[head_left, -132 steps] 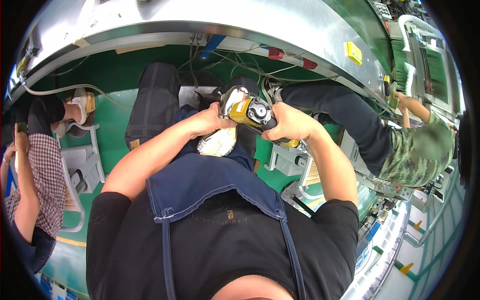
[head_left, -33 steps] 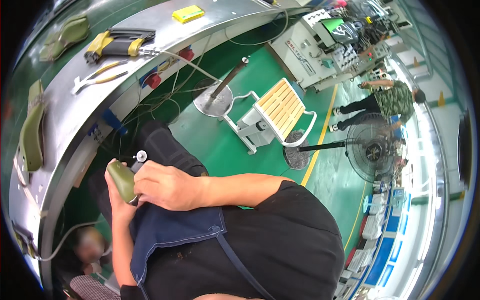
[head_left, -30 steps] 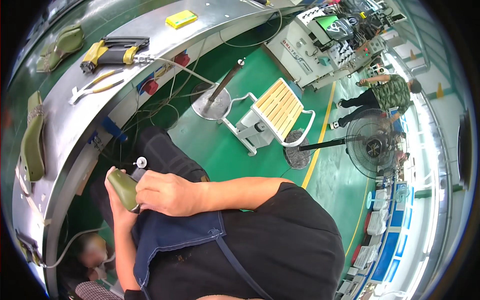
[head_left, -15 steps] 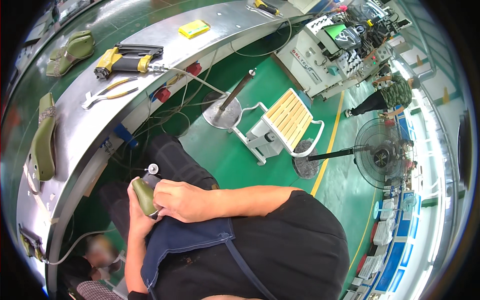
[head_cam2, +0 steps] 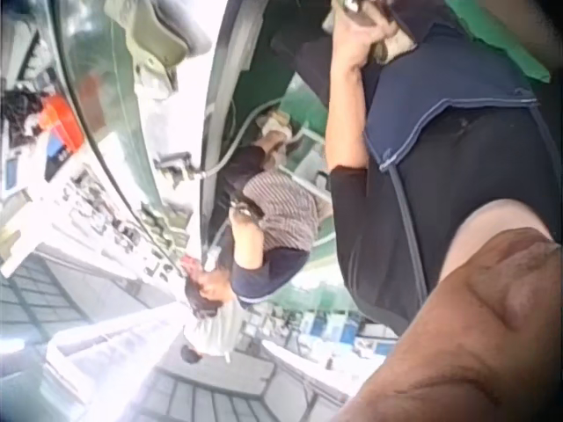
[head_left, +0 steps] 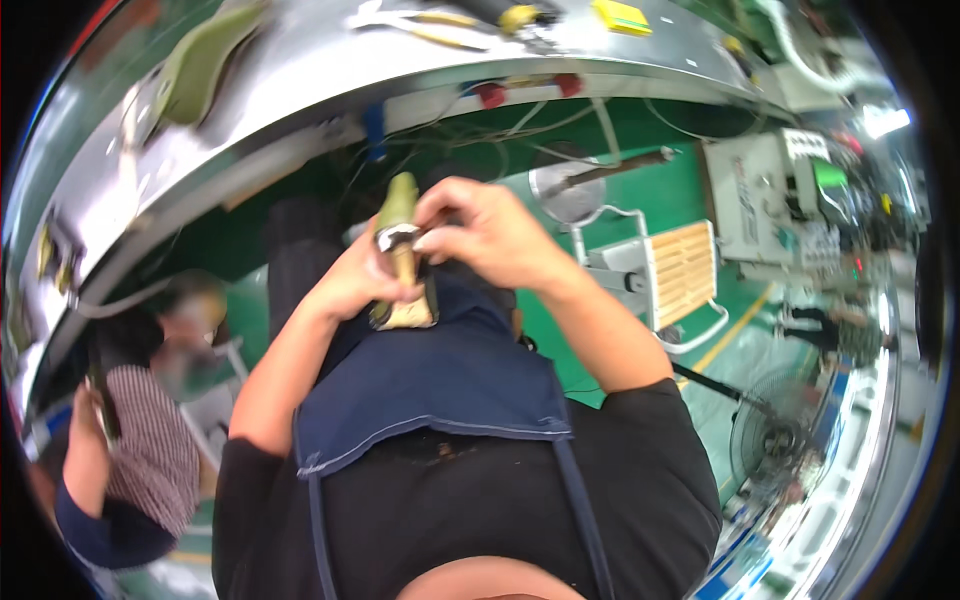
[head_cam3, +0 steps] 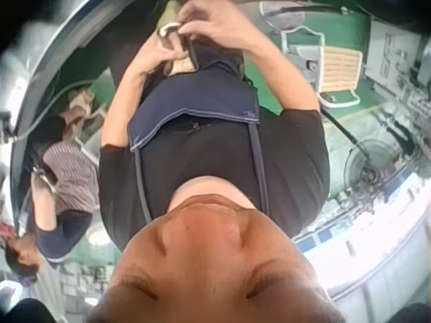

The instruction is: The person assembles green slipper uppers onto wooden lasts. They use a staple gun to secure the material to the sole and a pair of pliers to trim excess material. The person handles the slippers one at a time, placing them on a metal workbench after completion.

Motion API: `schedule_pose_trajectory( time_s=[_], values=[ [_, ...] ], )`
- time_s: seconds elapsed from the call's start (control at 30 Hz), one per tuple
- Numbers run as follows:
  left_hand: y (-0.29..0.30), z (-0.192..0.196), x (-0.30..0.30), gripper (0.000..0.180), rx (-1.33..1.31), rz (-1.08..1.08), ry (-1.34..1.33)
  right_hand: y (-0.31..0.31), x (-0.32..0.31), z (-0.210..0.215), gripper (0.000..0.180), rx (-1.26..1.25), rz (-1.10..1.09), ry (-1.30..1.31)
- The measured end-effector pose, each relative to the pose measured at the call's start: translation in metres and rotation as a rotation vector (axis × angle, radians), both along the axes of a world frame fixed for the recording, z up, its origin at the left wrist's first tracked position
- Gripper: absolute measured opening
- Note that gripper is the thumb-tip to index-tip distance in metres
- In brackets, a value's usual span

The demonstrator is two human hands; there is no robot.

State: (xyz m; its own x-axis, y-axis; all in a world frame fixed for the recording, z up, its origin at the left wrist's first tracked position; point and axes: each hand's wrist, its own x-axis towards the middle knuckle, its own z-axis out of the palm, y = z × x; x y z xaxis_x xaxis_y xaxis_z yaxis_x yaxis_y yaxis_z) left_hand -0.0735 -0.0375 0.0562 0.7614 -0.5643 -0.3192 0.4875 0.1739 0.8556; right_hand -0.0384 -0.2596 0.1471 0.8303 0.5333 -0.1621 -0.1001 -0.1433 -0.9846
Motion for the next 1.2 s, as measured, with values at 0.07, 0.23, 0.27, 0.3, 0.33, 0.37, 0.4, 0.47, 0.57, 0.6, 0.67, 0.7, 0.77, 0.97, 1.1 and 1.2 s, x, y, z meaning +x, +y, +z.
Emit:
schedule_pose_trajectory(
  time_s=[0.07,0.23,0.27,0.3,0.33,0.37,0.4,0.47,0.57,0.6,0.67,0.7,0.77,0.97,1.1,1.2],
  values=[
    [0.000,0.009,0.003,0.092,-0.045,-0.050,0.002,0.001,0.003,-0.011,0.014,0.073,0.024,0.231],
    [0.004,-0.017,-0.005,0.101,-0.074,-0.047,0.022,0.001,0.009,-0.026,0.020,0.074,0.112,0.304],
    [0.004,-0.020,-0.006,0.103,-0.075,-0.051,0.040,-0.001,0.009,-0.026,0.022,0.034,0.147,0.296],
    [0.004,-0.024,-0.007,0.105,-0.076,-0.058,0.059,0.000,0.010,-0.026,0.021,-0.011,0.165,0.262],
    [0.004,-0.029,-0.007,0.106,-0.054,-0.048,0.050,0.000,0.011,-0.025,0.021,-0.054,0.181,0.228],
    [0.003,-0.032,-0.008,0.107,-0.055,-0.039,0.056,0.000,0.012,-0.024,0.021,-0.100,0.196,0.193],
    [0.002,-0.035,-0.008,0.107,-0.055,-0.031,0.063,0.001,0.012,-0.021,0.020,-0.177,0.211,0.132],
    [0.002,-0.034,-0.009,0.107,-0.059,-0.029,0.073,0.006,0.010,-0.010,0.019,-0.329,0.241,0.009],
    [0.003,-0.026,-0.010,0.107,-0.058,-0.035,0.078,0.015,-0.002,0.002,0.017,-0.336,0.231,-0.227],
    [0.003,-0.023,-0.010,0.107,-0.052,-0.030,0.076,0.019,-0.006,0.003,0.017,-0.340,0.193,-0.273],
    [0.003,-0.021,-0.010,0.107,-0.045,-0.018,0.087,0.024,-0.012,-0.004,0.018,-0.377,0.128,-0.386],
    [0.004,-0.021,-0.009,0.107,-0.044,-0.010,0.100,0.027,-0.014,-0.009,0.018,-0.394,0.093,-0.443],
    [0.005,-0.022,-0.008,0.108,-0.054,-0.012,0.104,0.031,-0.015,-0.015,0.020,-0.437,0.088,-0.513],
    [0.006,-0.026,-0.010,0.110,-0.125,-0.028,0.026,0.012,0.007,-0.016,0.021,-0.091,0.178,0.310],
    [0.006,-0.033,-0.010,0.110,-0.072,-0.014,0.020,0.017,0.005,-0.013,0.022,-0.280,0.178,-0.011],
    [0.006,-0.032,-0.012,0.108,-0.055,-0.006,0.064,0.028,-0.004,-0.017,0.023,-0.362,0.132,-0.326]
  ],
)
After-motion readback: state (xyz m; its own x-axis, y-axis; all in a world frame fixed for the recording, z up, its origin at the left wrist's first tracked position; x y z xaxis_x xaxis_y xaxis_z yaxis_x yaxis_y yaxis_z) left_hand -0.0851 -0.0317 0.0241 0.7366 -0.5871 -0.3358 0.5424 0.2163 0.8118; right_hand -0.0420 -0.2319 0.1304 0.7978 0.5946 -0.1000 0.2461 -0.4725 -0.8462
